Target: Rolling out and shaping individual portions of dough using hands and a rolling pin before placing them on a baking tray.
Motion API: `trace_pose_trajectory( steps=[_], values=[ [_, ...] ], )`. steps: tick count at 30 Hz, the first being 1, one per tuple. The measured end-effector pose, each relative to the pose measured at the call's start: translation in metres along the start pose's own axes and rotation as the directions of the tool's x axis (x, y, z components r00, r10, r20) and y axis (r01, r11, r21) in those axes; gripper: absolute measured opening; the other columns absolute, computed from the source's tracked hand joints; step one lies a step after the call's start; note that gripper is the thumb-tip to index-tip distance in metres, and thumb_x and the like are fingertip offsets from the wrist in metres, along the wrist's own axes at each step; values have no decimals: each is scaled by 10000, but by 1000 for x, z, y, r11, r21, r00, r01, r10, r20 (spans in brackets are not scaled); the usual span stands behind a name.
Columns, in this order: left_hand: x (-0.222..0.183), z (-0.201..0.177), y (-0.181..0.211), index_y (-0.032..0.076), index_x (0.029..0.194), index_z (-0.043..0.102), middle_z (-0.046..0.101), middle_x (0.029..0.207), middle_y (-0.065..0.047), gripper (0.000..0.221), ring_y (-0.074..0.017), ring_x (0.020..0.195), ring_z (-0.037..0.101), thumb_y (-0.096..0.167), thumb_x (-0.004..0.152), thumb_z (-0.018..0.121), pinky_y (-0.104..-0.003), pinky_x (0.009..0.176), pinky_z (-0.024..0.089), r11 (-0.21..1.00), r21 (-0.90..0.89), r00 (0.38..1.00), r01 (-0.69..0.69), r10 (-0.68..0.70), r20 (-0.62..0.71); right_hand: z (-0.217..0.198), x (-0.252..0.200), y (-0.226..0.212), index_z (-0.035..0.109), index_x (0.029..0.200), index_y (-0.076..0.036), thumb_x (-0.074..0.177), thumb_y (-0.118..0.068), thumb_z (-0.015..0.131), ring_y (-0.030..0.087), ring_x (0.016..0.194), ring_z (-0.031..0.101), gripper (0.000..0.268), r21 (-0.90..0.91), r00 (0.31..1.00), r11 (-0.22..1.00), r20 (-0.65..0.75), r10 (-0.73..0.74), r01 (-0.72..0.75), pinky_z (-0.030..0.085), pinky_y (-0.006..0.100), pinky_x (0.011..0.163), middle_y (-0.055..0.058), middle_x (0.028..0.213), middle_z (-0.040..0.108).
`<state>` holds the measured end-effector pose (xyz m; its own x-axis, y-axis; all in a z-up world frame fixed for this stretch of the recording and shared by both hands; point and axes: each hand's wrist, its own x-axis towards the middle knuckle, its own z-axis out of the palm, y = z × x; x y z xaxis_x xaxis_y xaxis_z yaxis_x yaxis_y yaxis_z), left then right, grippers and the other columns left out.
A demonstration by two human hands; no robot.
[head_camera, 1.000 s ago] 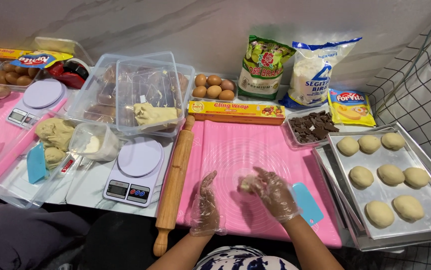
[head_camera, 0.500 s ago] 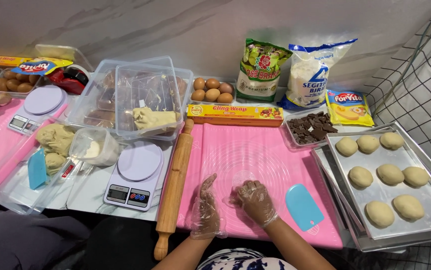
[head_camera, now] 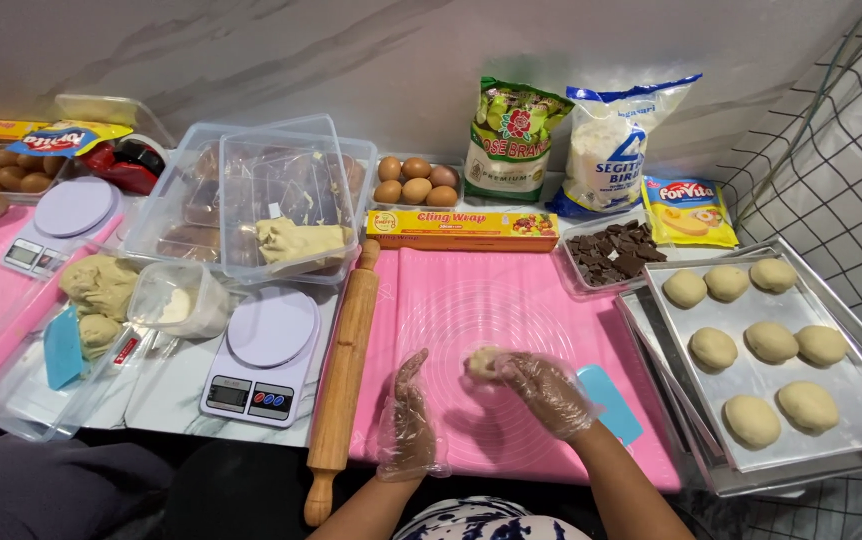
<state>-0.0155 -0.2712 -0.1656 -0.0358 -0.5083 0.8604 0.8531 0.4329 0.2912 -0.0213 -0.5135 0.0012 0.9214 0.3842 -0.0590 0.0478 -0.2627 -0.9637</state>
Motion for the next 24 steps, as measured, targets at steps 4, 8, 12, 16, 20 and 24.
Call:
trace_pose_trajectory(
  steps=[4, 8, 12, 16, 20, 24],
  values=[
    [40, 29, -19, 18, 1565, 311, 536, 1508, -201, 697, -339, 1383, 553, 171, 953, 608, -549, 1160, 464, 751, 429, 780, -502, 607, -149, -5, -3, 12, 740, 1172, -143, 894, -354, 694, 182, 940, 768, 352, -305, 972, 948, -234, 22, -95, 666, 269, 674, 75, 1106, 784],
    [-11, 7, -11, 124, 1425, 608, 646, 1439, -91, 994, -294, 1340, 613, 793, 1063, -31, -520, 1205, 400, 921, -274, 947, -279, 216, -238, 4, 11, 28, 550, 1392, -168, 917, -456, 663, 190, 1352, 477, 567, -564, 988, 825, -143, -63, -29, 402, 319, 1140, -7, 1396, 603],
    [61, 39, 9, 302, 1493, 529, 622, 1456, -52, 1052, -318, 1066, 676, 984, 936, -46, -505, 916, 572, 940, -342, 1000, 0, -9, -27, 45, 19, 85, 529, 1397, -204, 965, -677, 540, 181, 835, 645, 641, -951, 973, 286, 54, -224, 118, 577, 301, 734, 132, 1068, 668],
    [71, 45, 14, 212, 1406, 585, 563, 1326, -224, 1227, -336, 945, 660, 1065, 767, -24, -437, 783, 607, 913, -336, 966, 230, -257, -37, 53, 26, 126, 635, 1175, -149, 1019, -449, 567, 203, 700, 609, 344, -966, 923, 191, 92, -374, 173, 559, 326, 579, 99, 849, 652],
    [14, 34, -10, 106, 1308, 688, 767, 1215, -77, 923, -248, 1111, 731, 816, 1069, 149, -464, 1107, 518, 847, -419, 911, -328, 166, -378, 50, 45, 116, 717, 992, -212, 987, -578, 587, 59, 539, 603, 389, -776, 752, 449, 49, -657, 443, 487, 129, 502, -63, 655, 623],
    [38, 44, -29, 160, 1355, 687, 697, 1374, -29, 989, -241, 1163, 732, 927, 1081, 125, -508, 974, 623, 792, -441, 887, -421, 257, -384, 27, 21, 111, 642, 979, -104, 981, -640, 272, 98, 469, 582, 651, -318, 956, 945, -293, -17, -81, 433, 208, 327, -13, 648, 615]
  ],
)
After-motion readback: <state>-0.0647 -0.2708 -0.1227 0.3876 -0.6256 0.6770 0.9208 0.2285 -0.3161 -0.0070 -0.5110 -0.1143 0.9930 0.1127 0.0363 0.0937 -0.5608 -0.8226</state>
